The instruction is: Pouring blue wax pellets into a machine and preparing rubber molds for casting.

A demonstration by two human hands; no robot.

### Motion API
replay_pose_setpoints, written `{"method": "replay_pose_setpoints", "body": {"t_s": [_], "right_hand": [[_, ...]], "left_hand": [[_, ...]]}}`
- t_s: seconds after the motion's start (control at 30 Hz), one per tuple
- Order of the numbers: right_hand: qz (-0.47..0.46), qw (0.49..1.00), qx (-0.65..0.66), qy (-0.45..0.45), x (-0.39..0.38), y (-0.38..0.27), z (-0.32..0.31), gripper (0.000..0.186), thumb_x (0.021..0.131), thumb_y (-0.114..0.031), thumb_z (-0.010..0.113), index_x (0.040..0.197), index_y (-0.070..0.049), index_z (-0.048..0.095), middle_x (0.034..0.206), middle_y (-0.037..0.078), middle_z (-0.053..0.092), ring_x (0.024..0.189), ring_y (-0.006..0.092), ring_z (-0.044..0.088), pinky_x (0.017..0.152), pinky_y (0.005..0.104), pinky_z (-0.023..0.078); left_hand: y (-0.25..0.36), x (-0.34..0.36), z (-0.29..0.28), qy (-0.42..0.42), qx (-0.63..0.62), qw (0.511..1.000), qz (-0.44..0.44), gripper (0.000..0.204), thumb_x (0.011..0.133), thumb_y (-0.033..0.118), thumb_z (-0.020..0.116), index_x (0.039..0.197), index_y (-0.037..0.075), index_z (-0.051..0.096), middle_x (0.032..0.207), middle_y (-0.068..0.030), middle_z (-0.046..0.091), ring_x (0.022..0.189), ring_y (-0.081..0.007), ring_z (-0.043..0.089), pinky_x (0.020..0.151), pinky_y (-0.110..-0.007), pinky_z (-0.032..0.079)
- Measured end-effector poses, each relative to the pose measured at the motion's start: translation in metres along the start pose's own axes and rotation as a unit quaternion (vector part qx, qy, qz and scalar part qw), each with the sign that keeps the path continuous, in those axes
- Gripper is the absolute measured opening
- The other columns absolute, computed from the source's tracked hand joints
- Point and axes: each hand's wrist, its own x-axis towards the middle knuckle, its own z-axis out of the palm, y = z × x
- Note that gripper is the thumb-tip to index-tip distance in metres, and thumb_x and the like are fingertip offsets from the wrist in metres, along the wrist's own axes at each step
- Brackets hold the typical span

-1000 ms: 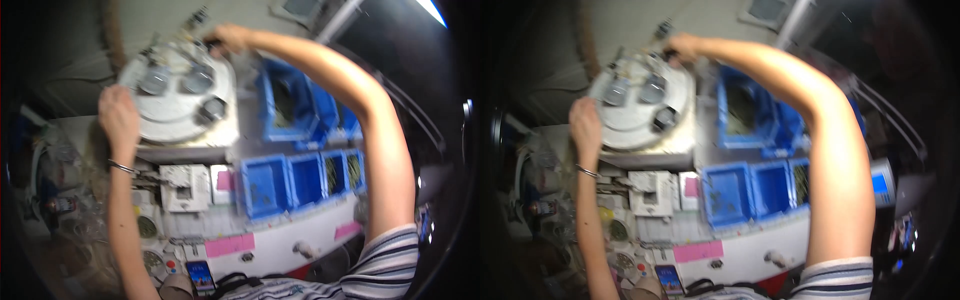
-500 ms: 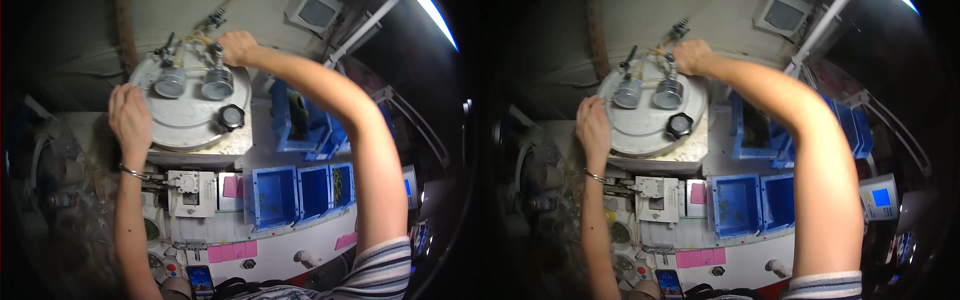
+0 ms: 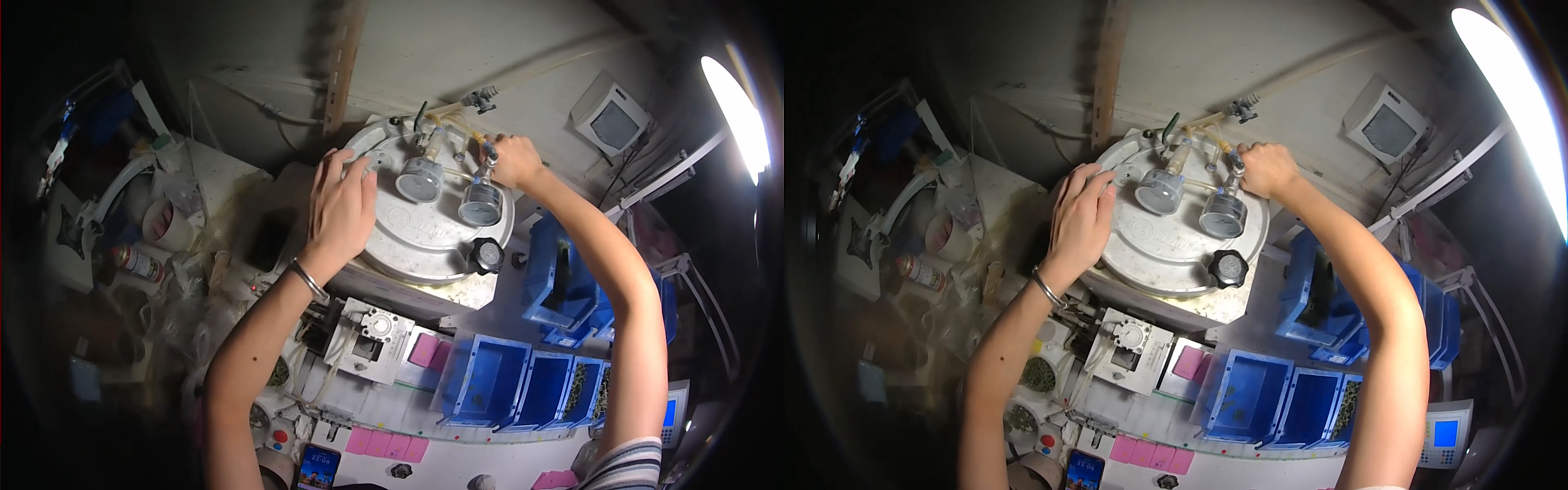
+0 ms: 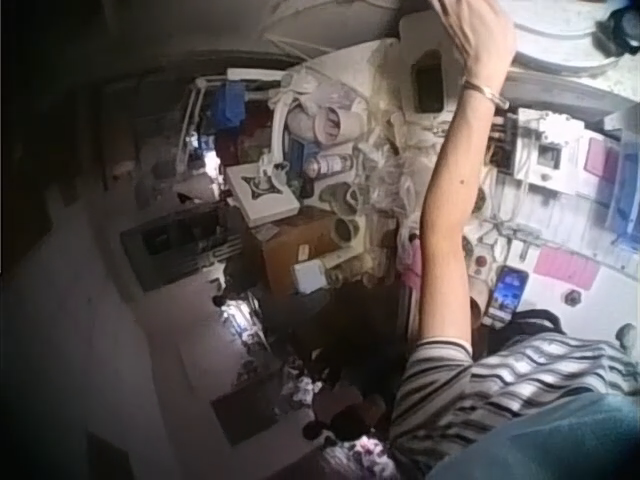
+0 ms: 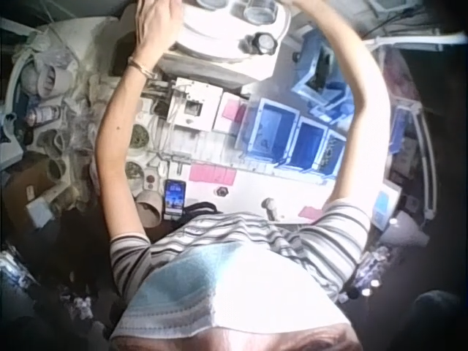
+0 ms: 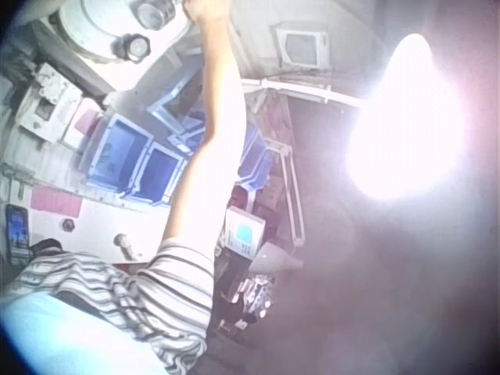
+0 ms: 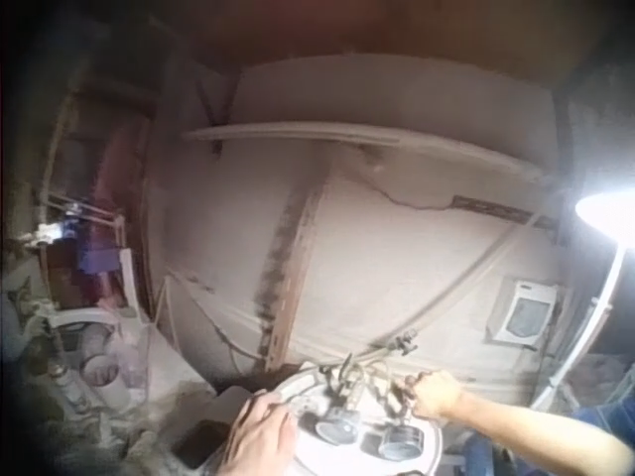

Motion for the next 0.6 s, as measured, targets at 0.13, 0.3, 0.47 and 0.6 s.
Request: {"method": "replay_pose_setpoints", "body": {"t_s": [0.13, 0.3, 0.47, 0.6], "right_hand": [[0.077, 0.993, 0.059, 0.061, 0.002, -0.024, 0.020, 0.032, 0.070, -0.019, 0.051, 0.100, -0.008, 0.056, 0.089, 0.017, 0.060, 0.084, 0.0313, 0.060, 0.072, 0.0400, 0.048], [0.112, 0.977, -0.078, 0.164, 0.011, 0.028, 0.074, 0.030, 0.078, -0.027, 0.050, 0.102, -0.011, 0.057, 0.095, 0.016, 0.059, 0.090, 0.0336, 0.057, 0.076, 0.0432, 0.046], [0.109, 0.992, -0.016, 0.054, -0.080, -0.095, 0.085, 0.028, 0.078, -0.028, 0.051, 0.099, -0.011, 0.058, 0.092, 0.016, 0.060, 0.088, 0.0342, 0.058, 0.074, 0.0437, 0.046], [0.167, 0.984, -0.002, 0.058, -0.082, -0.101, 0.052, 0.027, 0.078, -0.028, 0.052, 0.096, -0.011, 0.059, 0.089, 0.016, 0.061, 0.086, 0.0347, 0.058, 0.072, 0.0443, 0.047]], "left_hand": [[-0.017, 0.008, -0.009, -0.048, -0.065, 0.990, -0.113, 0.023, 0.087, 0.016, 0.046, 0.095, -0.002, 0.057, 0.099, -0.0172, 0.056, 0.095, -0.0327, 0.053, 0.084, -0.036, 0.041], [0.028, -0.046, -0.050, 0.109, -0.072, 0.987, -0.093, 0.016, 0.082, 0.011, 0.054, 0.094, 0.003, 0.059, 0.090, -0.0104, 0.058, 0.076, -0.0213, 0.055, 0.067, -0.028, 0.044], [0.098, -0.268, -0.100, -0.211, -0.088, 0.953, -0.201, 0.009, 0.079, 0.002, 0.050, 0.087, 0.000, 0.054, 0.080, -0.0145, 0.054, 0.074, -0.0295, 0.055, 0.062, -0.031, 0.045], [0.161, -0.435, -0.100, -0.448, -0.089, 0.877, -0.147, 0.020, 0.074, 0.009, 0.054, 0.093, 0.005, 0.055, 0.092, -0.0096, 0.051, 0.075, -0.0245, 0.056, 0.059, -0.033, 0.050]]}}
